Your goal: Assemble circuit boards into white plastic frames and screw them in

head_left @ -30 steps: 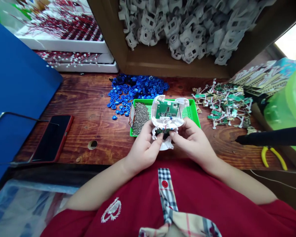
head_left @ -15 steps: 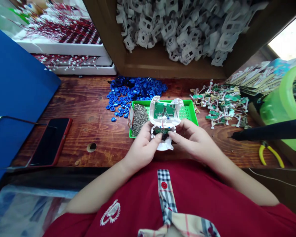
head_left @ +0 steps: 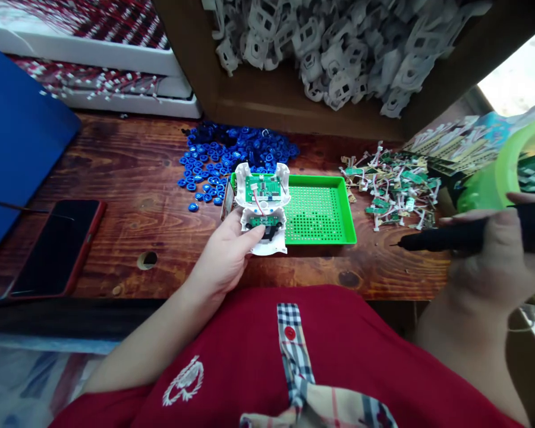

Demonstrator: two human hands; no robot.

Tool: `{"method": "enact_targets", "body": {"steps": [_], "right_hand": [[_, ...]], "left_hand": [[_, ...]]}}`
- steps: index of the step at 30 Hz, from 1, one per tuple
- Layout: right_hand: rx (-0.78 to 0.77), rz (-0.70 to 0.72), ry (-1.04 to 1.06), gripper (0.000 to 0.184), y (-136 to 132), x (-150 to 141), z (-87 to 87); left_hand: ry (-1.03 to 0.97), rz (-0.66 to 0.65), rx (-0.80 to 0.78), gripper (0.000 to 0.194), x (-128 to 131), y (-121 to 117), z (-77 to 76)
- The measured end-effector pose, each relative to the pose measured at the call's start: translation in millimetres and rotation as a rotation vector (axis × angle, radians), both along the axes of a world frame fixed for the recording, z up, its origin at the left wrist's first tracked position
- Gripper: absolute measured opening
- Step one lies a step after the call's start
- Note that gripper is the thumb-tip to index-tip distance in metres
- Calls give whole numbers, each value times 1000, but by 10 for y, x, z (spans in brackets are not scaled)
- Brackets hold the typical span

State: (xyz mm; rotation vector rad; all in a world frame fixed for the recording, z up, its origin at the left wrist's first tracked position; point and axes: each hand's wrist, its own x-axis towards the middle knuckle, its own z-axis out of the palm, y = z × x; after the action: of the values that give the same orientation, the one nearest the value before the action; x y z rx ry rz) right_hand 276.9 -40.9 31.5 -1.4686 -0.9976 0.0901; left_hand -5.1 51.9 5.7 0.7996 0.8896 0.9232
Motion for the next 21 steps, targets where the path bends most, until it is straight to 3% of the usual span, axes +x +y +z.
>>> {"method": "enact_targets", "body": {"steps": [2,3,5,8,14,17,21], "right_hand": [[112,-100,73,20,60,-104,-1],[134,-68,99,19,98,-167,11],[233,22,149,19,190,-314,50],[322,263,218,20,364,-562,95],[216,570,111,27,682,-938,-86],[137,618,53,34,774,-1029,-220],[266,665,123,25,879,-1106,-316]], "left_hand": [[-11,-7,2,47,16,-8,-14],[-16,-9,-5,49,27,-13,-22],[-20,-13,-28,55,49,-21,-41],[-22,-14,-36,58,73,-22,-87],[5,-17,50,60,37,6,-215],[40,-43,68,54,10,10,-242],[34,-64,67,46,-3,21,-249]]}}
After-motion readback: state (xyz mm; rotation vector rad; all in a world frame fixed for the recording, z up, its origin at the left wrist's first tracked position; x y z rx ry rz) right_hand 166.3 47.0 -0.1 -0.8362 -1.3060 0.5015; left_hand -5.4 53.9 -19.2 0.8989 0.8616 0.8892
